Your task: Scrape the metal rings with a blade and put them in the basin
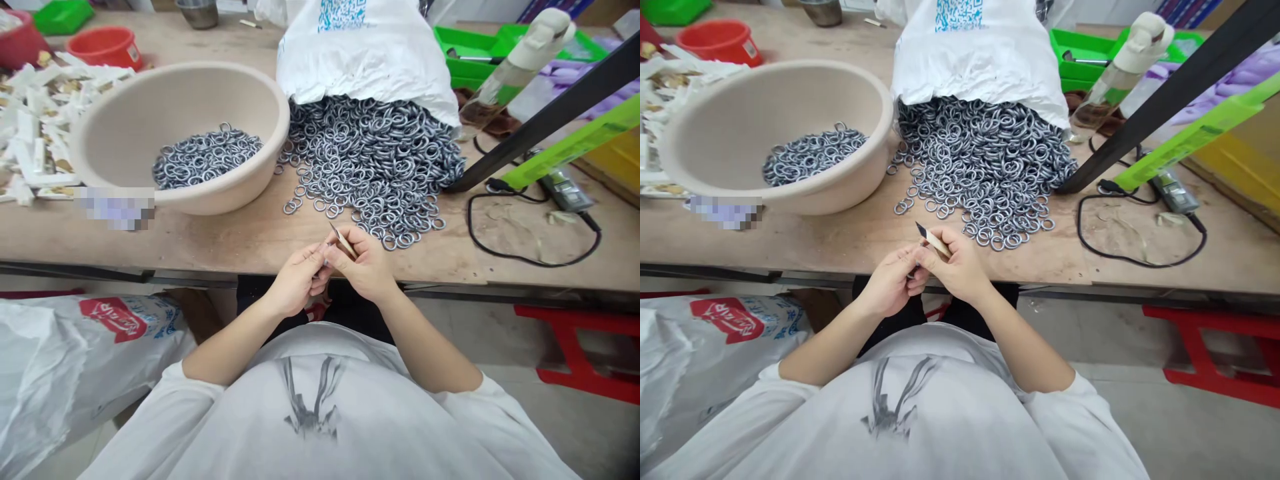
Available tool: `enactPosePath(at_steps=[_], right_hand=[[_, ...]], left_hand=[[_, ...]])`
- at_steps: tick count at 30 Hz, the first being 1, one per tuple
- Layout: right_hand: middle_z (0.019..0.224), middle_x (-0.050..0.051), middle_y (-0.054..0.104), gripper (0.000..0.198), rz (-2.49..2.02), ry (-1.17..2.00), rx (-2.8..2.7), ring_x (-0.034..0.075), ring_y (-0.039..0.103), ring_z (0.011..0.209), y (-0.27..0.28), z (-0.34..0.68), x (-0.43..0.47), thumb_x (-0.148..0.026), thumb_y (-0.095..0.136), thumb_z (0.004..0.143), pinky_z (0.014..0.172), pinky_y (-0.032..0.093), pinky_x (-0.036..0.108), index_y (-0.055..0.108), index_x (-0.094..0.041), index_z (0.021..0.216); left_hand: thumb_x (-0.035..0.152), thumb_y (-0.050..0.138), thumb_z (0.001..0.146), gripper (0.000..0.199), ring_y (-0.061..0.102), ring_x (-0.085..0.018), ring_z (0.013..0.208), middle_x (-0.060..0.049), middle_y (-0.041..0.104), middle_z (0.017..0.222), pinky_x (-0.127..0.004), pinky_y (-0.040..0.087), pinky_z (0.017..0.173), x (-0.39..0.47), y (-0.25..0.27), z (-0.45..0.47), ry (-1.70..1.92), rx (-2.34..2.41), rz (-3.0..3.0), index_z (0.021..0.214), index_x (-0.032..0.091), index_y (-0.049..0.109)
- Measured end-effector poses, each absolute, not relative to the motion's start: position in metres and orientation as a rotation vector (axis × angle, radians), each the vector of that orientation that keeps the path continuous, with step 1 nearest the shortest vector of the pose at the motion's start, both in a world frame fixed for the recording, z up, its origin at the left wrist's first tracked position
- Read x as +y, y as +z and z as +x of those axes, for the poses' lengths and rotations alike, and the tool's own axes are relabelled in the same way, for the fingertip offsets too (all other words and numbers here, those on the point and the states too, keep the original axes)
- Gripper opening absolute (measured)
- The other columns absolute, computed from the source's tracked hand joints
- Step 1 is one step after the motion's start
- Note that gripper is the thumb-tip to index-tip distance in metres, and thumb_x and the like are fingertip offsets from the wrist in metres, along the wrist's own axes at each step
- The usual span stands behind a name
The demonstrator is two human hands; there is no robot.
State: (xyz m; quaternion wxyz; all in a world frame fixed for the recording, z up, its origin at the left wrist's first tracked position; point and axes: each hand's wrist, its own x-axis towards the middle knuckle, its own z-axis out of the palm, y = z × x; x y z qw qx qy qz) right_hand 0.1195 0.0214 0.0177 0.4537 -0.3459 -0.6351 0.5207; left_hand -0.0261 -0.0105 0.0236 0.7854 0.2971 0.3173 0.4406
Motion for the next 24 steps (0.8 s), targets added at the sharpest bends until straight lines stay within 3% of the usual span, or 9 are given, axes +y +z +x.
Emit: enactPosePath(at_steps=[6, 12, 20, 24], right_hand=[[0.079, 0.000, 0.057, 0.022, -0.876, 0.913, -1.684, 0.017, 0.052, 0.070, 0.021, 0.123, 0.019, -0.039, 0.059, 0.099, 0.066, 0.040, 0.029, 0.061, -0.018, 0.092], [0.068, 0.000, 0.048, 0.041, -0.860, 0.700, -2.030, 0.015, 0.045, 0.064, 0.029, 0.132, 0.009, -0.042, 0.051, 0.107, 0.061, 0.030, 0.031, 0.054, -0.017, 0.075], [0.064, -0.004, 0.043, 0.043, -0.829, 0.794, -2.047, 0.012, 0.041, 0.058, 0.021, 0.131, 0.016, -0.040, 0.053, 0.106, 0.057, 0.027, 0.027, 0.049, -0.017, 0.070], [0.060, -0.004, 0.042, 0.047, -1.062, 0.726, -1.866, 0.013, 0.039, 0.055, 0.012, 0.131, 0.034, -0.046, 0.054, 0.105, 0.055, 0.026, 0.028, 0.050, -0.018, 0.068]], left_hand=[[0.054, 0.074, 0.081, 0.053, 0.022, -0.002, 0.045, 0.006, 0.033, 0.060, -0.014, 0.019, 0.040, -0.010, 0.025, -0.028, 1.017, 0.687, 0.644, 0.076, 0.015, 0.038], [0.054, 0.076, 0.079, 0.053, 0.023, -0.003, 0.046, 0.006, 0.033, 0.058, -0.015, 0.021, 0.042, -0.007, 0.020, -0.030, 1.075, 0.713, 0.633, 0.078, 0.016, 0.040], [0.053, 0.076, 0.079, 0.053, 0.023, -0.003, 0.046, 0.006, 0.032, 0.056, -0.014, 0.020, 0.042, -0.004, 0.017, -0.039, 1.000, 0.686, 0.664, 0.077, 0.016, 0.039], [0.051, 0.068, 0.088, 0.049, 0.024, -0.003, 0.046, 0.005, 0.033, 0.057, -0.014, 0.022, 0.041, -0.009, 0.014, -0.044, 0.943, 0.588, 0.774, 0.073, 0.014, 0.040]])
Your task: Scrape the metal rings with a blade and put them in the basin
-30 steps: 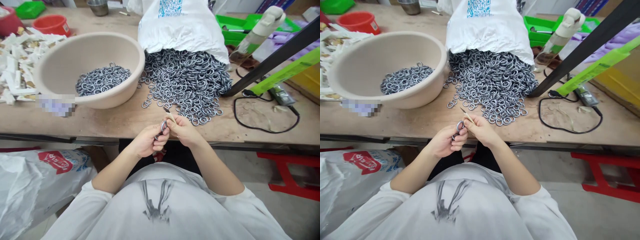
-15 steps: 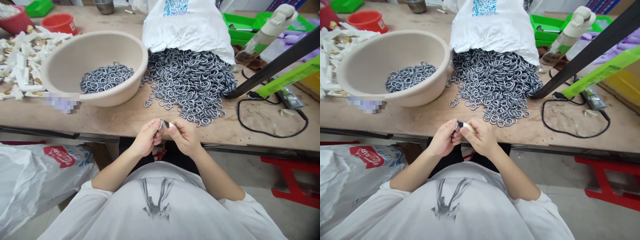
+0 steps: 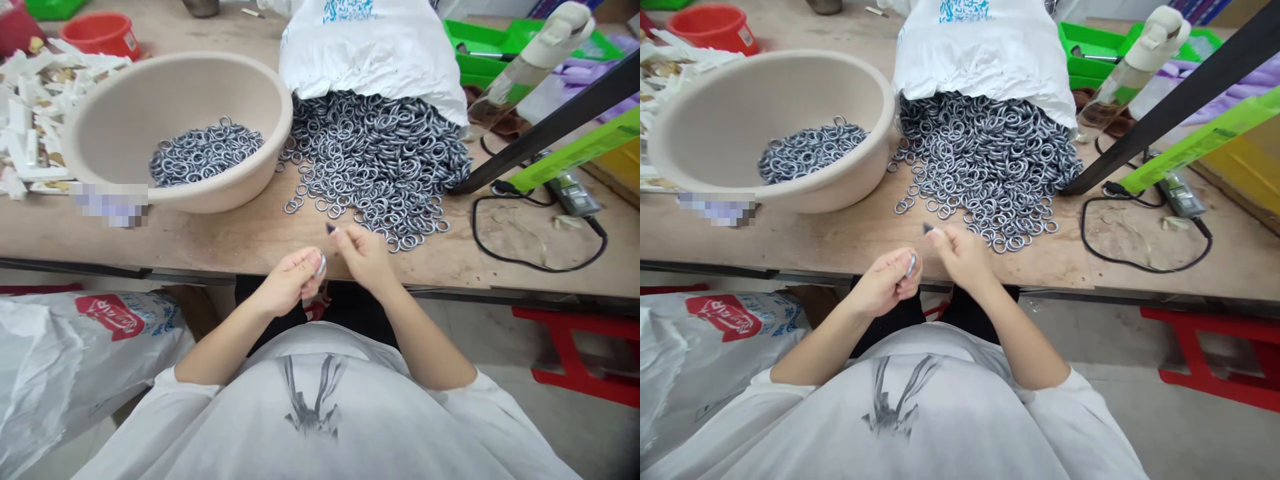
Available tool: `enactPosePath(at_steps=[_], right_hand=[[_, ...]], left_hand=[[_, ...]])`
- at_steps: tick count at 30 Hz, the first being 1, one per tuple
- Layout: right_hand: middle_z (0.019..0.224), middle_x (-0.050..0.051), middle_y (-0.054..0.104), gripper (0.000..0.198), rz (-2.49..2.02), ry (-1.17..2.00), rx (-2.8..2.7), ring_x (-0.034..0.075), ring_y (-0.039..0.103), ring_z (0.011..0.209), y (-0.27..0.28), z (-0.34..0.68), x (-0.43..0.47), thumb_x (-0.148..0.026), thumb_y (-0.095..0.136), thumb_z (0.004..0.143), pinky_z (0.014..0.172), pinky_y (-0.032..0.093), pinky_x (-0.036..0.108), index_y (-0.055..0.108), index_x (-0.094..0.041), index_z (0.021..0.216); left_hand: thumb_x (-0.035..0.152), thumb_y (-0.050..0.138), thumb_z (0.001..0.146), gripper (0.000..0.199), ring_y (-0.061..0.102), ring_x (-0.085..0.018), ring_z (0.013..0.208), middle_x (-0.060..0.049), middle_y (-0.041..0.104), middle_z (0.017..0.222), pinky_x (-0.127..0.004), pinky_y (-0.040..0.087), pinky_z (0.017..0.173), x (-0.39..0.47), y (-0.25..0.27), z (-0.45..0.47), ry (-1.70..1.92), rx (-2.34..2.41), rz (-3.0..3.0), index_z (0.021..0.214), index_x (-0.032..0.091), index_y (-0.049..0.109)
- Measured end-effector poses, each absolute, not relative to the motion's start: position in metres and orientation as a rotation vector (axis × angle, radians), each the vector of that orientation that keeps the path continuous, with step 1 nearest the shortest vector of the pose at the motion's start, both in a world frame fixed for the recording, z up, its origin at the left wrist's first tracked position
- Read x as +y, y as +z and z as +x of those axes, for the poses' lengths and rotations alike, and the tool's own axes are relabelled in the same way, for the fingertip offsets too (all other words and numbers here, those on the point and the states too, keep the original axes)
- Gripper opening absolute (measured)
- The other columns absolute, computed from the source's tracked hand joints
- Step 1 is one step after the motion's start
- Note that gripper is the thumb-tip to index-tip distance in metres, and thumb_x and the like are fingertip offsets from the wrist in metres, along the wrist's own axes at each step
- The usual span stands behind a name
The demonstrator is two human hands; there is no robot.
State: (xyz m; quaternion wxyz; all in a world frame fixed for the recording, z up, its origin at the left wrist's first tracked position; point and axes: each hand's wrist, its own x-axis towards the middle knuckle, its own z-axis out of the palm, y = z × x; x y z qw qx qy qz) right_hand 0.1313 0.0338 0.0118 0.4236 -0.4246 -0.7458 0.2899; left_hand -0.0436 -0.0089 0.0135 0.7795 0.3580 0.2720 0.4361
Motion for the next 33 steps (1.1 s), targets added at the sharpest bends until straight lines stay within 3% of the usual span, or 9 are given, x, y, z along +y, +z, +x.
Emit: enactPosePath(at_steps=[5, 7, 10, 15, 19, 23, 28, 31, 33], right_hand=[[0.087, 0.002, 0.060, 0.045, -0.881, 1.107, -1.695, 0.017, 0.053, 0.073, 0.014, 0.116, 0.032, -0.060, 0.069, 0.093, 0.064, 0.041, 0.026, 0.062, -0.016, 0.103], [0.082, 0.001, 0.058, 0.044, -0.846, 1.200, -1.722, 0.017, 0.053, 0.070, 0.017, 0.110, 0.036, -0.059, 0.070, 0.091, 0.062, 0.041, 0.026, 0.061, -0.017, 0.095], [0.068, 0.000, 0.052, 0.031, -1.127, 0.827, -1.855, 0.017, 0.049, 0.064, 0.018, 0.110, 0.059, -0.041, 0.061, 0.099, 0.060, 0.033, 0.028, 0.061, -0.017, 0.080], [0.101, 0.007, 0.063, 0.005, -1.776, 0.044, -2.323, 0.025, 0.059, 0.078, 0.022, 0.118, 0.092, -0.022, 0.072, 0.097, 0.057, 0.020, 0.034, 0.073, -0.019, 0.101], [0.106, 0.011, 0.061, 0.011, -1.838, -0.116, -2.417, 0.027, 0.061, 0.079, 0.022, 0.113, 0.094, -0.017, 0.059, 0.104, 0.055, 0.017, 0.036, 0.070, -0.015, 0.105], [0.112, 0.013, 0.058, 0.015, -1.904, -0.114, -2.382, 0.027, 0.059, 0.081, 0.021, 0.113, 0.096, -0.022, 0.056, 0.107, 0.056, 0.021, 0.035, 0.066, -0.012, 0.113], [0.082, 0.005, 0.050, 0.016, -1.423, 0.680, -2.083, 0.018, 0.048, 0.072, 0.025, 0.124, 0.077, -0.014, 0.057, 0.099, 0.062, 0.030, 0.029, 0.055, -0.014, 0.083], [0.065, -0.006, 0.029, 0.034, -0.921, 1.648, -1.662, 0.011, 0.019, 0.050, 0.030, 0.129, 0.050, -0.049, 0.060, 0.099, 0.046, 0.020, 0.024, 0.051, -0.017, 0.090], [0.064, -0.008, 0.025, 0.047, -0.790, 1.894, -1.466, 0.010, 0.014, 0.050, 0.031, 0.128, 0.035, -0.060, 0.070, 0.091, 0.042, 0.015, 0.022, 0.051, -0.017, 0.092]], left_hand=[[0.051, 0.070, 0.087, 0.047, 0.025, -0.003, 0.046, 0.005, 0.032, 0.057, -0.014, 0.023, 0.042, -0.011, 0.009, -0.047, 1.034, 0.623, 0.749, 0.076, 0.014, 0.043], [0.049, 0.070, 0.088, 0.044, 0.026, -0.003, 0.046, 0.005, 0.033, 0.057, -0.013, 0.025, 0.042, -0.011, 0.007, -0.049, 1.035, 0.617, 0.764, 0.078, 0.014, 0.045], [0.045, 0.065, 0.092, 0.042, 0.032, -0.004, 0.047, 0.003, 0.039, 0.058, -0.015, 0.033, 0.044, -0.012, 0.006, -0.054, 1.005, 0.576, 0.814, 0.073, 0.012, 0.046], [0.039, 0.070, 0.089, 0.031, 0.042, -0.004, 0.046, -0.002, 0.057, 0.065, -0.017, 0.041, 0.044, -0.010, 0.008, -0.063, 1.081, 0.680, 0.724, 0.083, 0.010, 0.063], [0.034, 0.077, 0.083, 0.038, 0.045, -0.005, 0.047, -0.004, 0.065, 0.072, -0.017, 0.045, 0.046, -0.004, 0.011, -0.065, 1.117, 0.752, 0.642, 0.114, 0.012, 0.068], [0.034, 0.083, 0.071, 0.044, 0.049, -0.007, 0.049, -0.004, 0.065, 0.075, -0.019, 0.045, 0.044, 0.001, 0.016, -0.064, 1.117, 0.773, 0.522, 0.104, 0.012, 0.064], [0.037, 0.086, 0.067, 0.046, 0.042, -0.005, 0.051, 0.001, 0.055, 0.071, -0.015, 0.033, 0.040, 0.003, 0.014, -0.056, 1.158, 0.853, 0.580, 0.085, 0.013, 0.052], [0.040, 0.083, 0.075, 0.042, 0.032, -0.003, 0.049, 0.005, 0.045, 0.064, -0.015, 0.024, 0.041, 0.003, 0.005, -0.050, 1.245, 0.888, 0.821, 0.092, 0.013, 0.055], [0.046, 0.078, 0.080, 0.044, 0.033, -0.003, 0.050, 0.003, 0.049, 0.068, -0.017, 0.026, 0.042, 0.002, 0.000, -0.047, 1.253, 0.904, 0.997, 0.101, 0.012, 0.059]])
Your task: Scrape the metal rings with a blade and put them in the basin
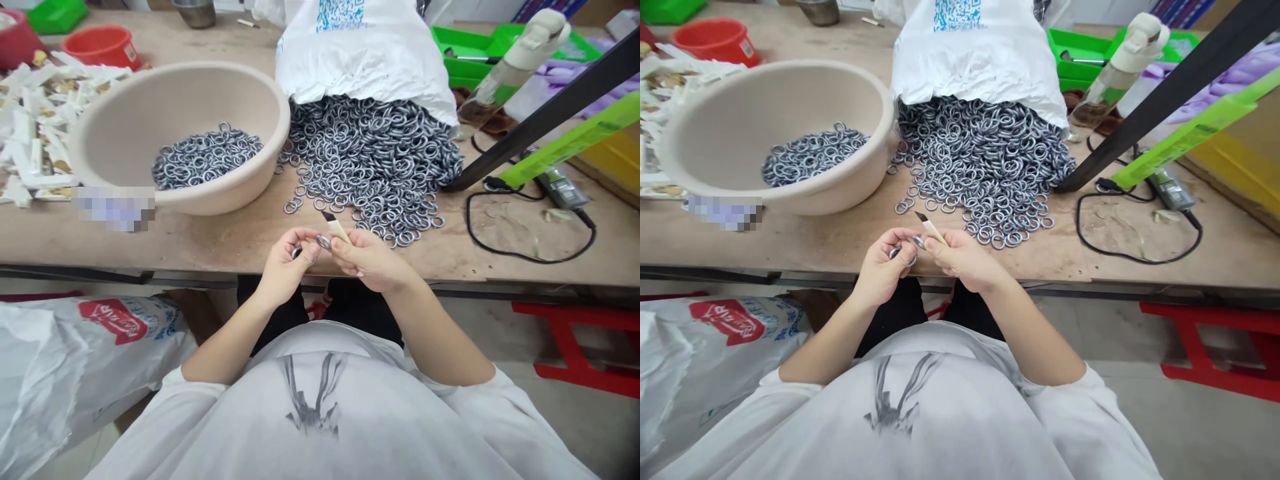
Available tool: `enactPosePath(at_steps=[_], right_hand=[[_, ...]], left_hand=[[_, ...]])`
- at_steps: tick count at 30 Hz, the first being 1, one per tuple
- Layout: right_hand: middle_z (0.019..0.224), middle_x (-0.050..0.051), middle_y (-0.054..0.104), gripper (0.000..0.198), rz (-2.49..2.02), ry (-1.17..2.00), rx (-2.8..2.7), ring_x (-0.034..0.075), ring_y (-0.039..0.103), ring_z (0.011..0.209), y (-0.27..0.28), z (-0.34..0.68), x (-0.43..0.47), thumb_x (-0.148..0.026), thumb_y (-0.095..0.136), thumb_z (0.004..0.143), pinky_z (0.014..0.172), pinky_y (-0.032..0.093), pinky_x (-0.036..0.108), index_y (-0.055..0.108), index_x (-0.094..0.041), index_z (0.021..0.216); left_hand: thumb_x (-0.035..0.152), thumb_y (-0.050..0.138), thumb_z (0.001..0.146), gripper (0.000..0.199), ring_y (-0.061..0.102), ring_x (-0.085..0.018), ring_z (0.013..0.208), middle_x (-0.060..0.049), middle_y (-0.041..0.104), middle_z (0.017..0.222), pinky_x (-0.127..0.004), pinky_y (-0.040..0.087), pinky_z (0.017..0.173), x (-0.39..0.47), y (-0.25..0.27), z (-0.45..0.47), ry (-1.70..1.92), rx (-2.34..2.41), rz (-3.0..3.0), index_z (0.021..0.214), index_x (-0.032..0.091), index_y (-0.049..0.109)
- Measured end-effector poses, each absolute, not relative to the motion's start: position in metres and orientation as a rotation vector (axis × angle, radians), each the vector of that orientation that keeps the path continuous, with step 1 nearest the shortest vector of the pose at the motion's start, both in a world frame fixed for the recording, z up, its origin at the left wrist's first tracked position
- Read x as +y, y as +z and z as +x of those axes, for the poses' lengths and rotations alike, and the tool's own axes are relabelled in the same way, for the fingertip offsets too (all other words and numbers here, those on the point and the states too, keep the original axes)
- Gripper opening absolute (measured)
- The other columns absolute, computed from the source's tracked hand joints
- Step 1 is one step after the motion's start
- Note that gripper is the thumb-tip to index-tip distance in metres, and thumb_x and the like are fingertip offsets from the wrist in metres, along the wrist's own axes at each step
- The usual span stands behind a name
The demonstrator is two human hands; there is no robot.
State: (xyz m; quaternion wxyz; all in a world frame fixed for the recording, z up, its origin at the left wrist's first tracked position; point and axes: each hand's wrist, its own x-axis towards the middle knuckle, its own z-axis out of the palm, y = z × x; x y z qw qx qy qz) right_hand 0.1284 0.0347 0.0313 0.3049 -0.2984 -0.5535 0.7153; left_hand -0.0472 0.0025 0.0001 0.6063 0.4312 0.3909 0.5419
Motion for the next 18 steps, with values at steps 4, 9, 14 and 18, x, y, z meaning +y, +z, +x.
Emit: enactPosePath(at_steps=[4, 9, 14, 18], right_hand=[[0.065, -0.007, 0.031, 0.051, -0.809, 1.839, -1.308, 0.009, 0.019, 0.050, 0.027, 0.119, 0.017, -0.061, 0.078, 0.086, 0.041, 0.018, 0.020, 0.053, -0.017, 0.090], [0.099, 0.005, 0.059, 0.046, -0.853, 1.263, -1.468, 0.018, 0.055, 0.084, 0.020, 0.109, 0.012, -0.060, 0.077, 0.089, 0.074, 0.048, 0.027, 0.062, -0.019, 0.105], [0.081, 0.004, 0.061, 0.057, -0.776, 1.378, -1.520, 0.020, 0.058, 0.073, 0.018, 0.112, 0.022, -0.073, 0.073, 0.086, 0.068, 0.048, 0.030, 0.065, -0.017, 0.093], [0.082, 0.003, 0.061, 0.049, -0.873, 0.971, -1.612, 0.018, 0.056, 0.073, 0.017, 0.118, 0.021, -0.065, 0.058, 0.102, 0.065, 0.042, 0.028, 0.065, -0.017, 0.095]], left_hand=[[0.055, 0.069, 0.086, 0.044, 0.037, -0.004, 0.050, 0.001, 0.052, 0.069, -0.019, 0.030, 0.044, 0.002, -0.003, -0.043, 1.252, 1.003, 1.176, 0.090, 0.013, 0.056], [0.062, 0.064, 0.086, 0.049, 0.033, -0.006, 0.046, 0.004, 0.039, 0.060, -0.019, 0.032, 0.040, -0.001, 0.003, -0.035, 1.191, 0.895, 1.054, 0.087, 0.015, 0.050], [0.059, 0.073, 0.079, 0.051, 0.023, -0.004, 0.042, 0.007, 0.030, 0.056, -0.017, 0.027, 0.037, -0.009, 0.017, -0.030, 1.050, 0.778, 0.818, 0.081, 0.015, 0.047], [0.053, 0.076, 0.078, 0.050, 0.018, -0.003, 0.042, 0.008, 0.025, 0.054, -0.015, 0.024, 0.038, -0.012, 0.028, -0.030, 1.047, 0.773, 0.624, 0.077, 0.015, 0.045]])
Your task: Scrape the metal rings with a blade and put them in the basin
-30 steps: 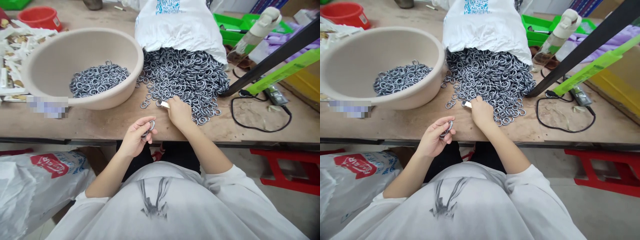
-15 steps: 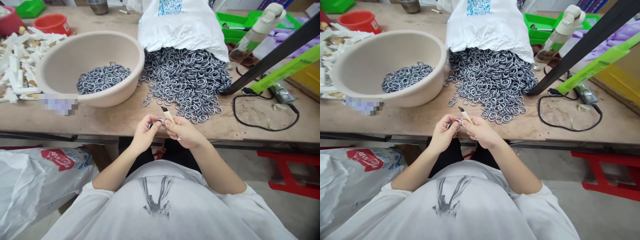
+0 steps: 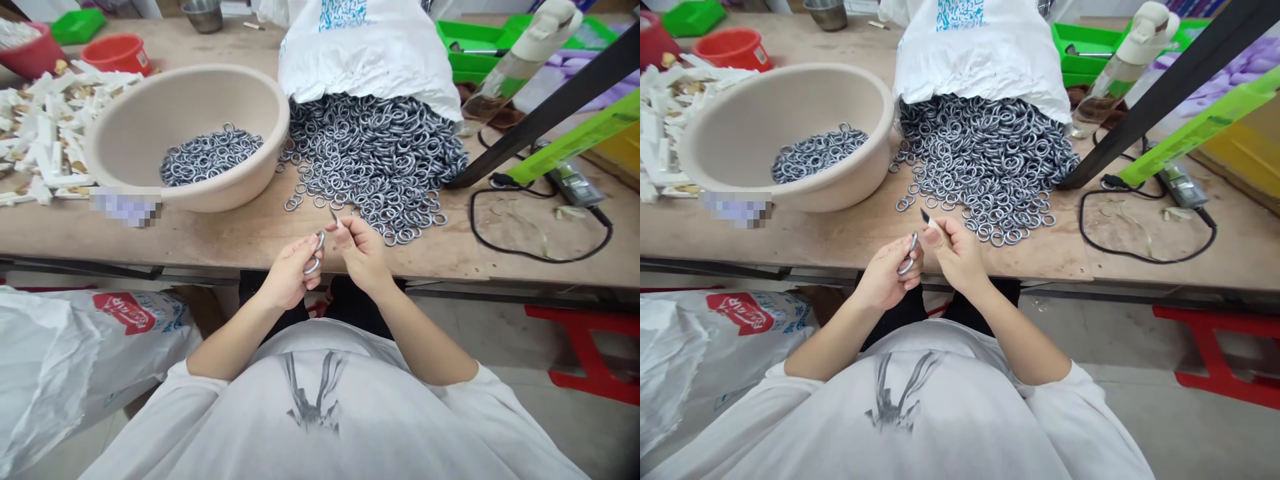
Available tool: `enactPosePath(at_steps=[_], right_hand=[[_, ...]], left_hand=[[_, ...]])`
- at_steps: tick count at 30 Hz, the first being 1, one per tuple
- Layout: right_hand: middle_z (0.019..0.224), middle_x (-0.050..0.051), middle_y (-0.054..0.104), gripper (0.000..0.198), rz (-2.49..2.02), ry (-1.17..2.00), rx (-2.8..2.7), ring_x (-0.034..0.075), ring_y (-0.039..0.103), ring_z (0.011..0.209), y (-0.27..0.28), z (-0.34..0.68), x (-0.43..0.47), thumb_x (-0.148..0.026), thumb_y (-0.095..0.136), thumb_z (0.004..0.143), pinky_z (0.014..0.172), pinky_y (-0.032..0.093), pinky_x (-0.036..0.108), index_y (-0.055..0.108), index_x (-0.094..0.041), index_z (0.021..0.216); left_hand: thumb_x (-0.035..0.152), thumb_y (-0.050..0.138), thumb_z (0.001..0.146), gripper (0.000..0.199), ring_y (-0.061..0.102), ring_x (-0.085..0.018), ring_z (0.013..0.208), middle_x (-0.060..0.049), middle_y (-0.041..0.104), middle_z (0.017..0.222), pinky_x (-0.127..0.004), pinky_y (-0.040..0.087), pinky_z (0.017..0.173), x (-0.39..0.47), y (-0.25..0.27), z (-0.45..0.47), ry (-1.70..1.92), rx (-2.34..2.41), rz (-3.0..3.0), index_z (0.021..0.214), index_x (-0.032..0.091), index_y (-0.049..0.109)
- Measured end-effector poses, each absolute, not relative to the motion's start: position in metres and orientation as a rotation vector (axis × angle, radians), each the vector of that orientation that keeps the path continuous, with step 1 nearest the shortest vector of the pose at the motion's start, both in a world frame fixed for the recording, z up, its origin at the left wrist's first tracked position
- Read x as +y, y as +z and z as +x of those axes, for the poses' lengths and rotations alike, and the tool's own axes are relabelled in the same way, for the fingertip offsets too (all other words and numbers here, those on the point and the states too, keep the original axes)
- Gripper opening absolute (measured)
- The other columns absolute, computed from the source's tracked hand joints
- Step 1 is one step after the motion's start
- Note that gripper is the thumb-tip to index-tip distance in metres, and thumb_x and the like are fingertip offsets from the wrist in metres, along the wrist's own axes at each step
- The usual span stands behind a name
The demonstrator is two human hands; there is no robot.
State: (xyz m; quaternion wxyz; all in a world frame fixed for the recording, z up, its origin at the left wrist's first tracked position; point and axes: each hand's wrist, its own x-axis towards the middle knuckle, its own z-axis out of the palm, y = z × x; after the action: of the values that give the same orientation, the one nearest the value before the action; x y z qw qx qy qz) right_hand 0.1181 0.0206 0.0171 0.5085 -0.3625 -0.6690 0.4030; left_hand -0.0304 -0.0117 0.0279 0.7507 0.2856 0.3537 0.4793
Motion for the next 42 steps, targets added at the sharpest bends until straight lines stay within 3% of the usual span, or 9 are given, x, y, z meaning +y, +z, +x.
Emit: enactPosePath(at_steps=[6, 20, 24, 30, 33, 35, 37, 39, 42], right_hand=[[0.072, 0.000, 0.052, 0.043, -0.812, 0.520, -1.997, 0.015, 0.048, 0.065, 0.019, 0.123, 0.004, -0.046, 0.050, 0.111, 0.061, 0.032, 0.029, 0.056, -0.016, 0.080], [0.069, 0.000, 0.050, 0.048, -0.784, 0.410, -2.083, 0.014, 0.044, 0.059, 0.021, 0.121, 0.009, -0.048, 0.050, 0.111, 0.058, 0.028, 0.030, 0.052, -0.017, 0.075], [0.066, 0.000, 0.049, 0.048, -0.777, 0.359, -2.081, 0.014, 0.044, 0.057, 0.016, 0.119, 0.011, -0.049, 0.051, 0.110, 0.057, 0.028, 0.030, 0.051, -0.017, 0.074], [0.060, -0.003, 0.042, 0.047, -1.212, 0.385, -1.715, 0.017, 0.041, 0.054, 0.009, 0.128, 0.054, -0.057, 0.048, 0.107, 0.055, 0.030, 0.030, 0.049, -0.021, 0.078], [0.083, 0.003, 0.062, 0.022, -1.425, 0.200, -2.083, 0.023, 0.057, 0.073, 0.016, 0.122, 0.082, -0.038, 0.068, 0.098, 0.062, 0.032, 0.031, 0.062, -0.019, 0.091], [0.104, 0.007, 0.065, 0.024, -1.602, 0.098, -2.286, 0.028, 0.061, 0.086, 0.022, 0.111, 0.094, -0.030, 0.078, 0.093, 0.065, 0.035, 0.032, 0.066, -0.018, 0.109], [0.107, 0.011, 0.064, 0.017, -1.722, 0.022, -2.444, 0.030, 0.062, 0.086, 0.025, 0.100, 0.102, -0.028, 0.071, 0.098, 0.063, 0.036, 0.034, 0.068, -0.016, 0.110], [0.105, 0.014, 0.063, 0.014, -1.751, -0.047, -2.534, 0.031, 0.062, 0.084, 0.026, 0.093, 0.106, -0.024, 0.061, 0.103, 0.062, 0.035, 0.035, 0.068, -0.014, 0.109], [0.105, 0.015, 0.062, 0.011, -1.727, -0.030, -2.515, 0.030, 0.061, 0.085, 0.025, 0.094, 0.108, -0.017, 0.059, 0.102, 0.064, 0.037, 0.034, 0.067, -0.012, 0.107]], left_hand=[[0.052, 0.082, 0.073, 0.056, 0.018, -0.003, 0.043, 0.009, 0.026, 0.054, -0.015, 0.022, 0.038, -0.011, 0.029, -0.030, 1.102, 0.785, 0.486, 0.077, 0.017, 0.038], [0.058, 0.077, 0.077, 0.055, 0.021, -0.004, 0.042, 0.009, 0.028, 0.051, -0.015, 0.024, 0.039, -0.013, 0.018, -0.032, 1.114, 0.735, 0.474, 0.081, 0.017, 0.041], [0.051, 0.080, 0.076, 0.053, 0.022, -0.004, 0.041, 0.009, 0.029, 0.050, -0.015, 0.025, 0.039, -0.012, 0.018, -0.034, 1.088, 0.707, 0.432, 0.077, 0.016, 0.041], [0.043, 0.078, 0.078, 0.047, 0.024, -0.004, 0.042, 0.006, 0.029, 0.051, -0.017, 0.031, 0.039, -0.017, 0.023, -0.037, 1.051, 0.626, 0.428, 0.065, 0.013, 0.045], [0.036, 0.077, 0.078, 0.038, 0.026, -0.004, 0.041, 0.007, 0.029, 0.051, -0.016, 0.032, 0.038, -0.015, 0.025, -0.043, 1.086, 0.644, 0.334, 0.067, 0.013, 0.049], [0.029, 0.073, 0.080, 0.026, 0.028, -0.004, 0.042, 0.007, 0.031, 0.053, -0.015, 0.033, 0.038, -0.012, 0.024, -0.049, 1.100, 0.661, 0.270, 0.075, 0.011, 0.055], [0.023, 0.066, 0.083, 0.014, 0.032, -0.005, 0.043, 0.006, 0.035, 0.056, -0.015, 0.037, 0.040, -0.007, 0.023, -0.054, 1.124, 0.660, 0.248, 0.087, 0.011, 0.060], [0.017, 0.059, 0.083, 0.014, 0.039, -0.007, 0.046, 0.005, 0.041, 0.060, -0.017, 0.043, 0.043, -0.004, 0.021, -0.060, 1.159, 0.653, 0.259, 0.097, 0.014, 0.061], [0.015, 0.050, 0.081, 0.017, 0.052, -0.011, 0.055, 0.001, 0.050, 0.067, -0.024, 0.052, 0.048, 0.001, 0.019, -0.066, 1.185, 0.688, 0.256, 0.095, 0.015, 0.059]])
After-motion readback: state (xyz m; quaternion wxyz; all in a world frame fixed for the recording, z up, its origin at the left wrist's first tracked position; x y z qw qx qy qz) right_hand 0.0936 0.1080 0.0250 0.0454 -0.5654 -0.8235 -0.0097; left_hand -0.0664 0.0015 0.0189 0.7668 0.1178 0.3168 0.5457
